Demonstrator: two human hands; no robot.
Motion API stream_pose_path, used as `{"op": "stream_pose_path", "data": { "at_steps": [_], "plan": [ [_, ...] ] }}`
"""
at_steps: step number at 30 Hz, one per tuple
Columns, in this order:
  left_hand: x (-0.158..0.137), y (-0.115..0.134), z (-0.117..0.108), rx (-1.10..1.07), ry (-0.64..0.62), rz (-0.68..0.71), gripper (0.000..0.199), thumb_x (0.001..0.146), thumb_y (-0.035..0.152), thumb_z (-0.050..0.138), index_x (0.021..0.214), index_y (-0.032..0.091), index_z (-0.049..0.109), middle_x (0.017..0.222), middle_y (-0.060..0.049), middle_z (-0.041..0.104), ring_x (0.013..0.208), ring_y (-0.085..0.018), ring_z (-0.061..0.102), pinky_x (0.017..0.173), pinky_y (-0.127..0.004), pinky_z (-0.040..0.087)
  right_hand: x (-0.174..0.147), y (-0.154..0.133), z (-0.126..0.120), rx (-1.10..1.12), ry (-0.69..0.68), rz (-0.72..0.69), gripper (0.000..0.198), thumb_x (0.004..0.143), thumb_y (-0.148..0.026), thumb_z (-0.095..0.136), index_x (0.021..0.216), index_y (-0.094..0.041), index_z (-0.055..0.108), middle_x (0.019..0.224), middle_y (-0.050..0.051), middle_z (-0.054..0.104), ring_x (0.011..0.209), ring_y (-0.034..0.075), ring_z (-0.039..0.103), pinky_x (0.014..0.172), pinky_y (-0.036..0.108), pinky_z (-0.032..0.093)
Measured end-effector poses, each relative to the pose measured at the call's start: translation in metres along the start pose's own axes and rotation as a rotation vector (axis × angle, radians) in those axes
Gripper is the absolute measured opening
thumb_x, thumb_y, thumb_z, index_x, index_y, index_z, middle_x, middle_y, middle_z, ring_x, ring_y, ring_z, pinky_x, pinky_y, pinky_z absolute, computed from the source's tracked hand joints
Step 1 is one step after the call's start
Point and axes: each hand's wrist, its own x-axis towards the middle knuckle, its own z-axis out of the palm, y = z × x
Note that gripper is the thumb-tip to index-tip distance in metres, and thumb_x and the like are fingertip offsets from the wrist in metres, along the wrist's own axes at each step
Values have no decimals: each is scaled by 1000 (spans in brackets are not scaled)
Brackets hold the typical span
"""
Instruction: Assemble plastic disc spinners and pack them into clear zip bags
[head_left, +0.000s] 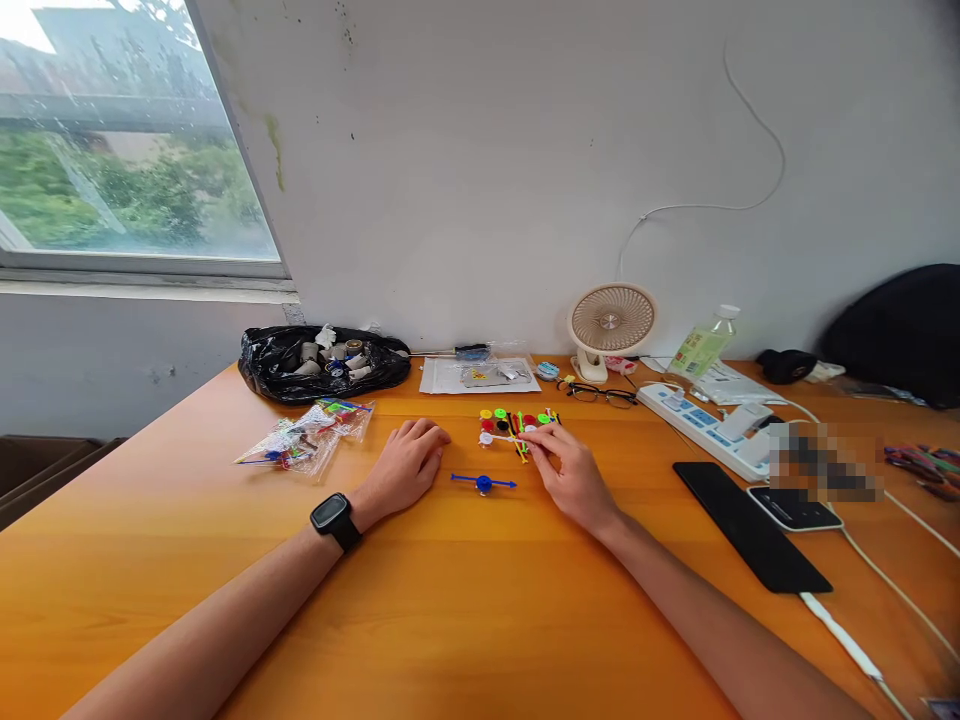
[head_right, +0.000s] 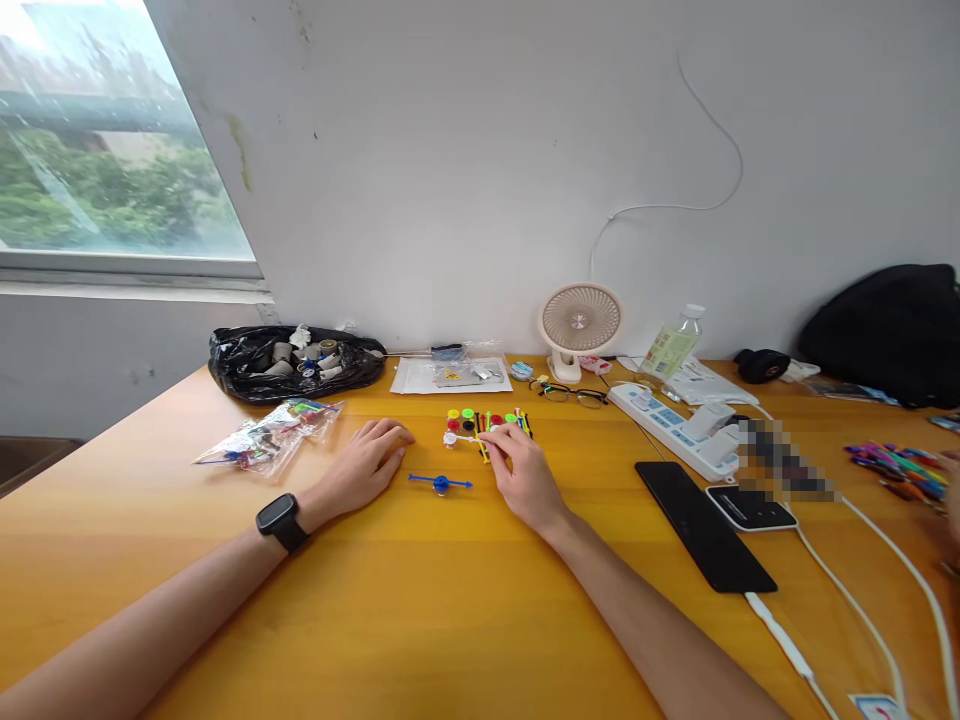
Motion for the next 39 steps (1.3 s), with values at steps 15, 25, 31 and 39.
{"op": "stream_pose_path", "data": {
  "at_steps": [15,25,31,39],
  "plan": [
    [0,-1,0,-18,28,23,23,103,19,46,117,25,64,119,-7,66,113,-27,58,102,-45,49,1,5,-3,-154,-79,-90,29,104,-14,47,115,-22,72,103,9,64,96,24,66,88,38,54],
    [-10,56,-12,30,-115,440,30,106,38,52,131,28,67,106,-8,67,96,-23,60,87,-39,46,3,2,-8,-149,-51,-65,27,101,-11,45,108,-21,69,101,9,61,96,25,63,88,38,52],
    [-4,39,-17,123,-102,297,34,108,47,48,103,23,71,96,-6,71,91,-22,64,84,-39,45,3,1,-9,-87,-51,25,22,99,-13,47,97,-21,68,97,7,62,89,23,62,80,35,49],
    [1,6,-18,179,9,85,26,106,36,51,96,21,70,98,-8,71,97,-25,63,88,-41,47,0,-9,-5,72,-206,88,21,97,-16,47,87,-21,65,90,5,61,79,20,56,69,32,42]
  ]
}}
